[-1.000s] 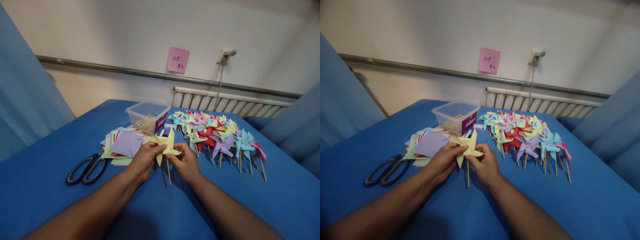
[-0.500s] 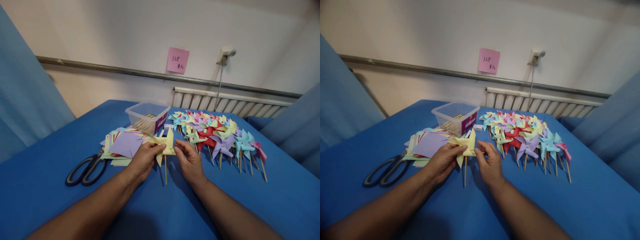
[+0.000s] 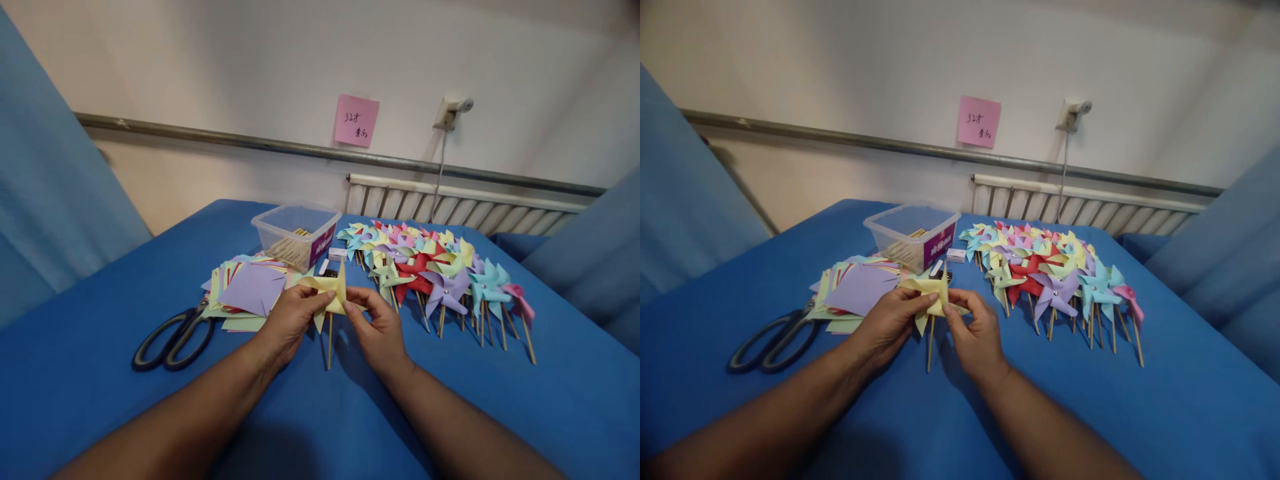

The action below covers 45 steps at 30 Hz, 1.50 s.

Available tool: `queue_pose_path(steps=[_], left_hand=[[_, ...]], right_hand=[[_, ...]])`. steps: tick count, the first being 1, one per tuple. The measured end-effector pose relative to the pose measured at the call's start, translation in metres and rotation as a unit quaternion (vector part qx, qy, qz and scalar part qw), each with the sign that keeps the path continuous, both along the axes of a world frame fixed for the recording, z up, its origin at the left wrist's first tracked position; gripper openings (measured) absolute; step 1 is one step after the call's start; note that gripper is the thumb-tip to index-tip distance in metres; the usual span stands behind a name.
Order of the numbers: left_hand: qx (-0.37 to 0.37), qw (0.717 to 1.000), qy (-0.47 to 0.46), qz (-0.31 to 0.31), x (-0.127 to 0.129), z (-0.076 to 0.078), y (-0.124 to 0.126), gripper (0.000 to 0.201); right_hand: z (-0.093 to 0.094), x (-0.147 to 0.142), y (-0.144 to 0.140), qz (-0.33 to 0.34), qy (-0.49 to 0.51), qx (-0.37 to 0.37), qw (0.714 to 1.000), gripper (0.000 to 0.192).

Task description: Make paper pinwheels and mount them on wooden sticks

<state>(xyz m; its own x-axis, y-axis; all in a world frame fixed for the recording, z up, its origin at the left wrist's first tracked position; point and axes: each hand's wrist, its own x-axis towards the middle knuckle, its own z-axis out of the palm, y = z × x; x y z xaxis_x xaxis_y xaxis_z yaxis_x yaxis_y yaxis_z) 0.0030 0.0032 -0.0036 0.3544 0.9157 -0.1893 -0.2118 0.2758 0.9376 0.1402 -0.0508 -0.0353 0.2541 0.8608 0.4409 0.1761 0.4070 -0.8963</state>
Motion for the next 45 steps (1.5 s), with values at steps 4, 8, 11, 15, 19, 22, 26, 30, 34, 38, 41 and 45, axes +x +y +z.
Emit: queue_pose_path(steps=[4,8,11,15,19,22,26,30,34,38,41,45], left_hand=[[0.007,0.999,0.045,0.019,0.002,0.004,-0.004,0.028],[0.004,0.999,0.046,-0.016,0.004,0.008,-0.009,0.033],[-0.011,0.998,0.045,-0.046,0.003,0.006,-0.009,0.031],[-0.034,0.997,0.015,-0.066,0.000,0.004,-0.006,0.031],[-0.063,0.997,0.019,-0.046,0.000,0.005,-0.004,0.035],[-0.058,0.998,0.018,-0.036,0.000,0.005,-0.004,0.026],[-0.058,0.996,-0.015,-0.061,-0.001,0.006,-0.006,0.025],[-0.073,0.989,-0.058,-0.112,-0.002,0.012,-0.007,0.025],[-0.069,0.983,-0.085,-0.146,-0.003,0.012,-0.008,0.020],[-0.059,0.984,-0.070,-0.153,-0.003,0.007,-0.007,0.017],[-0.065,0.986,-0.056,-0.143,-0.003,0.007,-0.007,0.018],[-0.067,0.987,-0.060,-0.131,-0.003,0.010,-0.009,0.019]], right_hand=[[-0.003,-0.004,0.005,0.065,0.144,-0.083,0.984,0.024],[-0.005,-0.002,0.010,0.087,0.220,-0.116,0.965,0.027],[-0.007,0.001,0.013,0.089,0.246,-0.131,0.956,0.029],[-0.009,0.001,0.013,0.091,0.252,-0.124,0.955,0.028],[-0.009,-0.003,0.011,0.102,0.251,-0.119,0.955,0.028],[-0.008,-0.005,0.010,0.106,0.257,-0.123,0.953,0.029],[-0.005,-0.001,0.010,0.101,0.289,-0.145,0.941,0.028],[0.001,0.006,0.009,0.129,0.352,-0.164,0.912,0.024],[0.006,0.010,0.007,0.168,0.384,-0.163,0.893,0.021],[0.006,0.009,0.006,0.166,0.374,-0.158,0.899,0.020],[0.005,0.008,0.006,0.147,0.364,-0.146,0.908,0.022],[0.002,0.008,0.007,0.124,0.335,-0.129,0.925,0.026]])
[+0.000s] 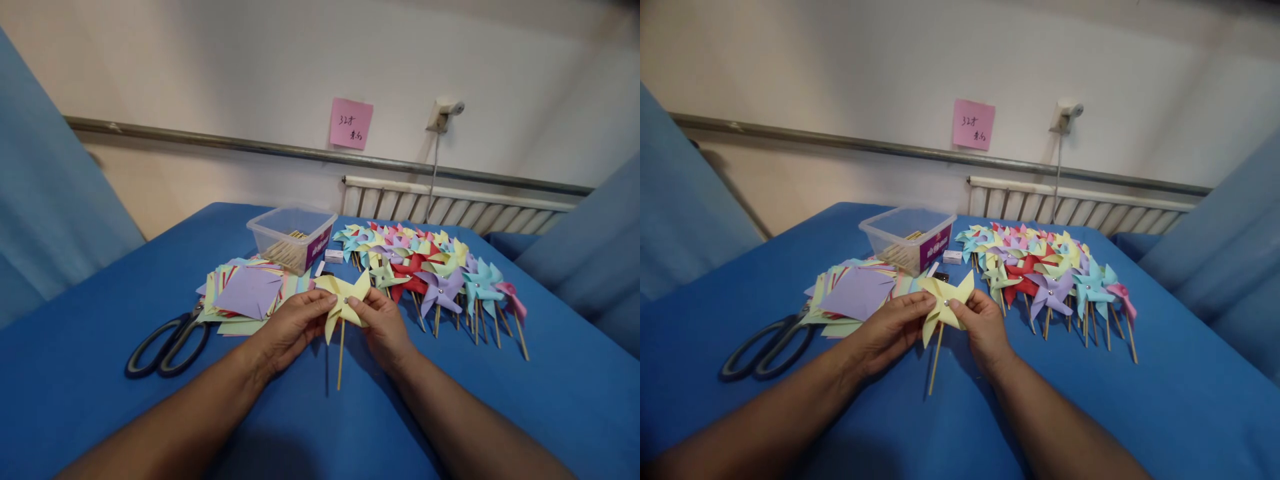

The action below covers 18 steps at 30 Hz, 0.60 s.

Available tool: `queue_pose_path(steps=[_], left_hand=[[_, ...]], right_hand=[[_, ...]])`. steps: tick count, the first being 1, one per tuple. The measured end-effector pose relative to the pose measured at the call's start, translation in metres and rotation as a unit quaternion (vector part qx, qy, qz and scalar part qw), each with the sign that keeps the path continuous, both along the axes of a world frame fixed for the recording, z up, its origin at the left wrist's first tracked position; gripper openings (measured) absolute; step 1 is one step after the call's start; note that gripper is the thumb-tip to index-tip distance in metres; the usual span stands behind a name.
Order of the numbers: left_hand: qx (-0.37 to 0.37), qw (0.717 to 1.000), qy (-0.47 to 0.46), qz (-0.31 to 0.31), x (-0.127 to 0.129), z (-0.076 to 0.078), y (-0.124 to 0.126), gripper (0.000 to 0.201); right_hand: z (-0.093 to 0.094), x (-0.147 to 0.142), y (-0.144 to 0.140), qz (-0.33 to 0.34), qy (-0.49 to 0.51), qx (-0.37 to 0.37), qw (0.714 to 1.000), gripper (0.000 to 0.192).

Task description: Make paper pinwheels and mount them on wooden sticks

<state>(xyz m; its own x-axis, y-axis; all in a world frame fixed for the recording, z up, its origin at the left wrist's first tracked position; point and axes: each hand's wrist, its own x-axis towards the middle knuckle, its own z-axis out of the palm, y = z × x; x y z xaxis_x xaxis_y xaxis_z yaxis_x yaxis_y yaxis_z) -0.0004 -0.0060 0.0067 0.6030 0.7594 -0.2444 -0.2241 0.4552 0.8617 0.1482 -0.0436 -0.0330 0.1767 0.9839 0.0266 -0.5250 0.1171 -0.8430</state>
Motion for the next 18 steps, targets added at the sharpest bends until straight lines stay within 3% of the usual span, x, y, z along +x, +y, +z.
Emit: queue_pose_path(steps=[4,7,14,18], left_hand=[[0.016,1.000,0.015,0.004,0.0013,0.0018,-0.0025,0.022],[0.027,0.998,0.041,0.041,0.0036,0.0013,-0.0033,0.023],[0.016,0.994,0.055,0.095,0.0055,-0.0022,0.0005,0.023],[0.007,0.988,0.039,0.147,0.0048,-0.0033,0.0031,0.021]], right_hand=[[0.0001,-0.0017,0.0002,-0.027,-0.064,0.023,0.997,0.027],[0.0000,-0.0037,-0.0011,-0.021,-0.098,0.026,0.995,0.029],[-0.0011,0.0035,0.0002,-0.010,-0.074,0.013,0.997,0.032],[0.0003,0.0014,-0.0018,-0.034,-0.183,0.037,0.982,0.036]])
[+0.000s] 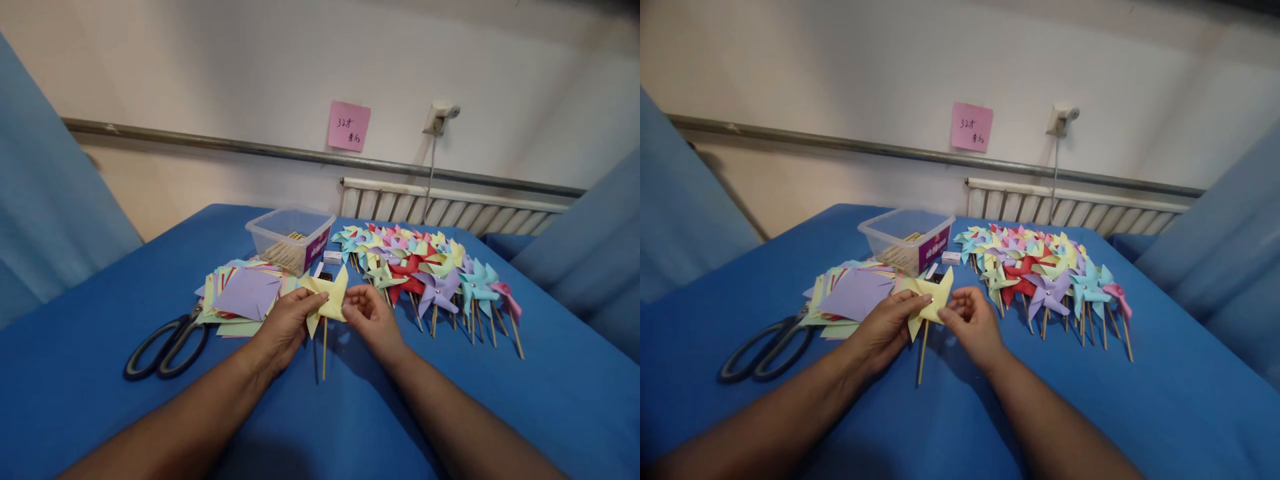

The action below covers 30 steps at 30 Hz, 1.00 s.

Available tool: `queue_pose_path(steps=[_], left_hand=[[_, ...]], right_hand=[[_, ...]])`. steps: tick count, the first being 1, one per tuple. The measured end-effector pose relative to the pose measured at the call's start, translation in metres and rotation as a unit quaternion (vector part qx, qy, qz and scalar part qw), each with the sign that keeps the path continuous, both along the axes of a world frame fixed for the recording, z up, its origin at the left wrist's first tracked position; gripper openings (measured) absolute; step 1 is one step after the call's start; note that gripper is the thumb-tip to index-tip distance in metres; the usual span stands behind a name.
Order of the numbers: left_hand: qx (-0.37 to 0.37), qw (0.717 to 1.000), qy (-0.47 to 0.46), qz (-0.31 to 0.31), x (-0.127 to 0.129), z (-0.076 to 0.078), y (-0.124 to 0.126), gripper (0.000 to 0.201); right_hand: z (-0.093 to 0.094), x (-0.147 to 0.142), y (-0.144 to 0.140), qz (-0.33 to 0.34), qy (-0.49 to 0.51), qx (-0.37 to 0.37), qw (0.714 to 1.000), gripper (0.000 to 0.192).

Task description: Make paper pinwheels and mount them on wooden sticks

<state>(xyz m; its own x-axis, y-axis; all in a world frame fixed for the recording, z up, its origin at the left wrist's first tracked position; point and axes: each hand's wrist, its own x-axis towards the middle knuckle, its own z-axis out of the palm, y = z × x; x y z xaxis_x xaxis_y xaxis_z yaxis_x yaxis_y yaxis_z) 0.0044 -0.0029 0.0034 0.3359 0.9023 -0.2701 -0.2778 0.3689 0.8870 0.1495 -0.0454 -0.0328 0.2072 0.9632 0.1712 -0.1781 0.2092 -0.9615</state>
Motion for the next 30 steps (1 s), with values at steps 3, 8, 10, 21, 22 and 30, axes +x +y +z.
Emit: queue_pose_path(steps=[3,8,10,21,22,30], left_hand=[[0.002,1.000,-0.005,0.017,-0.001,0.000,0.001,0.022],[0.002,1.000,-0.007,0.017,-0.001,0.000,0.003,0.024],[0.004,1.000,-0.005,0.019,-0.001,0.000,0.003,0.024],[0.026,0.999,0.011,-0.015,-0.001,0.001,0.002,0.020],[0.018,0.999,0.012,-0.024,-0.001,0.002,0.001,0.020],[-0.006,0.996,0.001,-0.089,0.000,0.002,-0.005,0.018]], right_hand=[[-0.002,-0.004,-0.004,0.005,-0.127,-0.004,0.992,0.029],[-0.006,-0.002,-0.004,-0.015,-0.245,0.014,0.969,0.021],[-0.004,0.001,-0.004,-0.025,-0.276,0.035,0.960,0.022],[0.000,0.002,0.000,0.007,-0.065,-0.001,0.998,0.026],[-0.001,0.003,0.003,0.015,-0.020,-0.007,1.000,0.027],[-0.006,0.002,0.007,0.065,0.092,-0.035,0.993,0.030]])
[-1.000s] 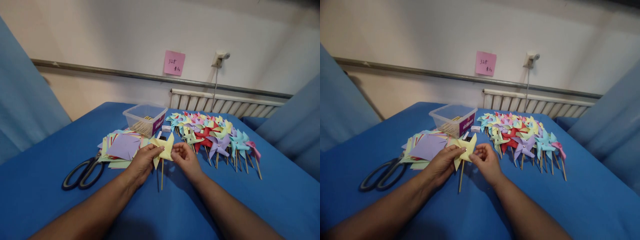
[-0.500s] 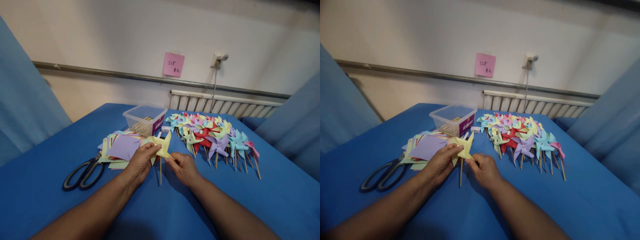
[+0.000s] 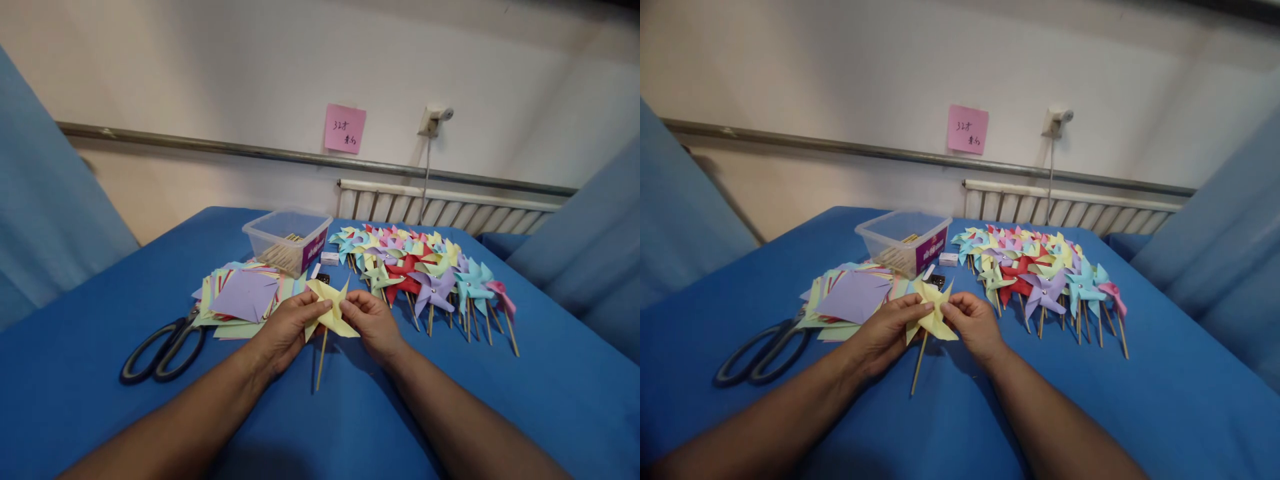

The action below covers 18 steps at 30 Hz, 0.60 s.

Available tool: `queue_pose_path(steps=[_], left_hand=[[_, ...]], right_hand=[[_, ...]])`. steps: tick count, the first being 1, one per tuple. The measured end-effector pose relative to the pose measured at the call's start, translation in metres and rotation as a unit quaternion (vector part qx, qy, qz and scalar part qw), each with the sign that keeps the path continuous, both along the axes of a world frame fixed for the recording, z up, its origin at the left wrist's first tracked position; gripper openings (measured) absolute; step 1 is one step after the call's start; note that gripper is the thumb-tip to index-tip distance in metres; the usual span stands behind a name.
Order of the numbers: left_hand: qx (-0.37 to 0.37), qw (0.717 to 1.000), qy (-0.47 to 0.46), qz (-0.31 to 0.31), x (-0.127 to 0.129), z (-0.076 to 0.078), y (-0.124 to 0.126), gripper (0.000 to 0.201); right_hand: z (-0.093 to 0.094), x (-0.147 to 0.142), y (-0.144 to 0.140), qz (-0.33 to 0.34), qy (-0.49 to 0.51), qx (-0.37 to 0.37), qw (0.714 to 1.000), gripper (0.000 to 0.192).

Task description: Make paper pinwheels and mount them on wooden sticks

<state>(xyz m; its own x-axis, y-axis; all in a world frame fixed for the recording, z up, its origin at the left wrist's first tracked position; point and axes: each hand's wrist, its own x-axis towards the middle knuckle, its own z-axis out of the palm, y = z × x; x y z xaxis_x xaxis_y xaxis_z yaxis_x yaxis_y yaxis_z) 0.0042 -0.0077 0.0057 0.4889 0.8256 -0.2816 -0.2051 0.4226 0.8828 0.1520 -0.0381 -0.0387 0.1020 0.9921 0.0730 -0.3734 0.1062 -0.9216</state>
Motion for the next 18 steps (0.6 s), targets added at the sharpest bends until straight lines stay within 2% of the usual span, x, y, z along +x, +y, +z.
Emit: queue_pose_path(steps=[6,12,18], left_hand=[[0.000,1.000,0.008,0.007,0.001,-0.001,0.001,0.022],[0.025,0.998,0.054,-0.019,0.000,-0.007,0.000,0.025],[0.057,0.994,0.077,-0.060,0.001,-0.010,-0.002,0.025]], right_hand=[[0.002,-0.001,0.000,-0.015,0.031,-0.010,0.999,0.029],[0.007,0.006,-0.001,-0.030,-0.004,0.054,0.998,0.040],[0.009,0.009,-0.003,-0.027,-0.106,0.088,0.990,0.024]])
